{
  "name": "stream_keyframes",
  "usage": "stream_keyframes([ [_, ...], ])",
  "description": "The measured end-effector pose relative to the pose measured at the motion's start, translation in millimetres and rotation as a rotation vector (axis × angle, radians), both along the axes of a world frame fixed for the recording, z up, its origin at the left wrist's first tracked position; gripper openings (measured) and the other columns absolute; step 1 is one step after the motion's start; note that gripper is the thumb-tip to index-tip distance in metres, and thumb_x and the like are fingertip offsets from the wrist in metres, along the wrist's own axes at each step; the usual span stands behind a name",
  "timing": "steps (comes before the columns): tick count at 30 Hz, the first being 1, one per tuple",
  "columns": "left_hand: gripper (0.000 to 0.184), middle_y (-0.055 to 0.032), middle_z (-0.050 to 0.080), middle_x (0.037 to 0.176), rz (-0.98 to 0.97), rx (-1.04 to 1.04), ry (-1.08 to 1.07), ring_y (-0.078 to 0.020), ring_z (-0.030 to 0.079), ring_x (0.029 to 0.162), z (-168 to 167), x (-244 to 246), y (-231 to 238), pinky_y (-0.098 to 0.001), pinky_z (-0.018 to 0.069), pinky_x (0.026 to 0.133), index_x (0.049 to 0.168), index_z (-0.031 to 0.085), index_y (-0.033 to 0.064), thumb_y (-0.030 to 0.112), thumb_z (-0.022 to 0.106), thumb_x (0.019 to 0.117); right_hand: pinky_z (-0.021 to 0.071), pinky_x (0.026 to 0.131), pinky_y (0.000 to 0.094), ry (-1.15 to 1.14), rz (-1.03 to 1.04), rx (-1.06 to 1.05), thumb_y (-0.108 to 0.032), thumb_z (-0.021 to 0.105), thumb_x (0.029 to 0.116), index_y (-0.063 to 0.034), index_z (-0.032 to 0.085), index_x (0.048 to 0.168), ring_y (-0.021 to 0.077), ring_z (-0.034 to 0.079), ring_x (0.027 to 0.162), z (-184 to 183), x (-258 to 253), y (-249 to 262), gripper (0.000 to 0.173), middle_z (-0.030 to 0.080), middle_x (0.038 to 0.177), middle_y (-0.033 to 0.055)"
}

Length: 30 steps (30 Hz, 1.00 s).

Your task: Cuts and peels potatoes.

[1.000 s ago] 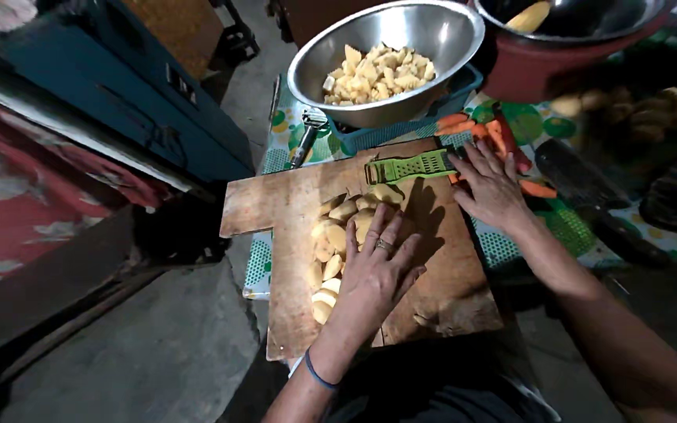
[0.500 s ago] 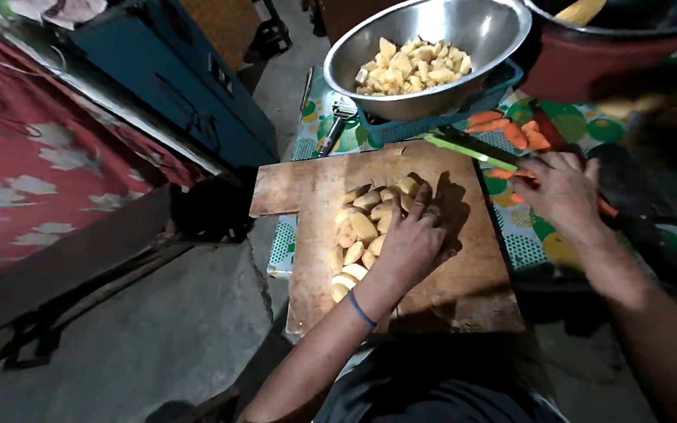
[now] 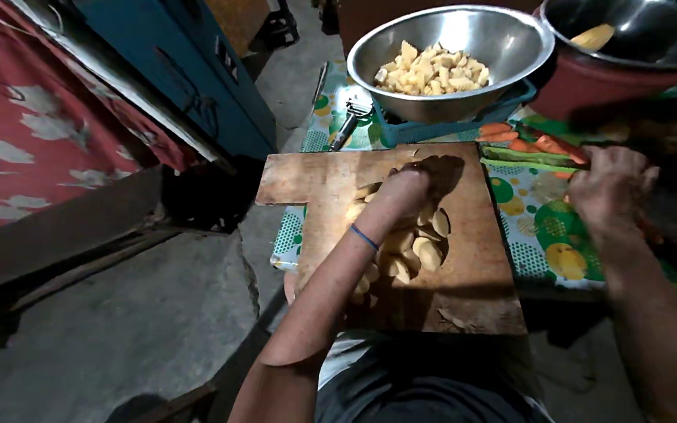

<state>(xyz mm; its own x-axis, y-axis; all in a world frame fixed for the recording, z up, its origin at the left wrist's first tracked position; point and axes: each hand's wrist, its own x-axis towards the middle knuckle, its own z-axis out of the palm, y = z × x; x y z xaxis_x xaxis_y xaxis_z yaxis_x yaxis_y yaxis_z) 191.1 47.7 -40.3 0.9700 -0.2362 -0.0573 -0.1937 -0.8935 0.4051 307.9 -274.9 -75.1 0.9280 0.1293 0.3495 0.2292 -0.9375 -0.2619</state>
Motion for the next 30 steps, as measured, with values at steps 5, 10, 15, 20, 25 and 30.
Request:
stream_keyframes([
  [5, 0.04, -0.0193, 0.063, 0.134, -0.006, 0.056, 0.198, -0.0382, 0.057, 0.128, 15, 22, 12, -0.0583, 0.0454, 0.106, 0.13, 0.068, 0.009, 0.01, 0.074, 0.0901, 0.0278, 0.112, 0.0743, 0.097, 0.364, -0.117, -0.008, 0.065, 0.0953, -0.0038, 0.053, 0.147, 0.0495, 0.042, 0.141, -13, 19, 39, 0.053, 0.051, 0.149, 0.0252],
  [10, 0.037, -0.0169, 0.064, 0.133, -0.04, 0.115, 0.073, -0.0375, 0.059, 0.125, -1, 36, 9, -0.0576, 0.0487, 0.102, 0.128, 0.07, 0.0134, 0.027, 0.074, 0.0933, 0.0339, 0.107, 0.073, 0.016, 0.37, -0.156, -0.013, 0.062, 0.1012, -0.0005, 0.065, 0.13, 0.0521, 0.052, 0.128, -17, 31, 59, 0.032, 0.058, 0.136, 0.0295],
  [15, 0.037, -0.0146, 0.07, 0.117, -0.122, -0.065, -0.091, -0.0314, 0.065, 0.115, 24, -27, -26, -0.052, 0.0539, 0.097, 0.117, 0.073, 0.0088, 0.031, 0.079, 0.0885, 0.0525, 0.087, 0.0651, -0.178, 0.321, 0.127, -0.032, 0.056, 0.1045, 0.0064, 0.06, 0.122, 0.0495, 0.065, 0.105, 4, -2, 43, 0.042, 0.064, 0.117, 0.032],
  [20, 0.033, -0.0202, 0.067, 0.125, -0.356, -0.263, -0.069, -0.038, 0.06, 0.125, -10, -101, -87, -0.0517, 0.0499, 0.102, 0.12, 0.071, 0.0032, 0.019, 0.075, 0.091, 0.0446, 0.11, 0.0328, -0.039, 0.216, 0.638, -0.031, 0.039, 0.1096, 0.0007, 0.045, 0.148, 0.0144, 0.054, 0.129, 24, -68, 18, 0.05, 0.054, 0.144, 0.0156],
  [25, 0.027, -0.0151, 0.064, 0.136, -0.176, 0.062, -0.391, -0.0336, 0.048, 0.143, -49, -84, -82, -0.0523, 0.0368, 0.119, 0.127, 0.067, 0.0064, 0.009, 0.052, 0.1043, 0.0578, 0.095, 0.0441, -0.121, 0.509, 1.313, -0.019, 0.039, 0.1072, -0.0001, 0.053, 0.122, 0.023, 0.069, 0.1, 17, -73, 24, 0.028, 0.068, 0.105, 0.0077],
  [30, 0.03, -0.0167, 0.065, 0.136, -0.032, 0.283, -0.393, -0.0412, 0.045, 0.144, -54, -69, -67, -0.0646, 0.0283, 0.119, 0.131, 0.064, 0.0097, 0.009, 0.047, 0.1056, 0.0556, 0.096, 0.0383, -0.122, 0.41, 1.251, -0.017, 0.043, 0.1068, -0.0026, 0.058, 0.121, 0.0169, 0.068, 0.101, 20, -102, 37, 0.025, 0.068, 0.105, 0.0031],
])
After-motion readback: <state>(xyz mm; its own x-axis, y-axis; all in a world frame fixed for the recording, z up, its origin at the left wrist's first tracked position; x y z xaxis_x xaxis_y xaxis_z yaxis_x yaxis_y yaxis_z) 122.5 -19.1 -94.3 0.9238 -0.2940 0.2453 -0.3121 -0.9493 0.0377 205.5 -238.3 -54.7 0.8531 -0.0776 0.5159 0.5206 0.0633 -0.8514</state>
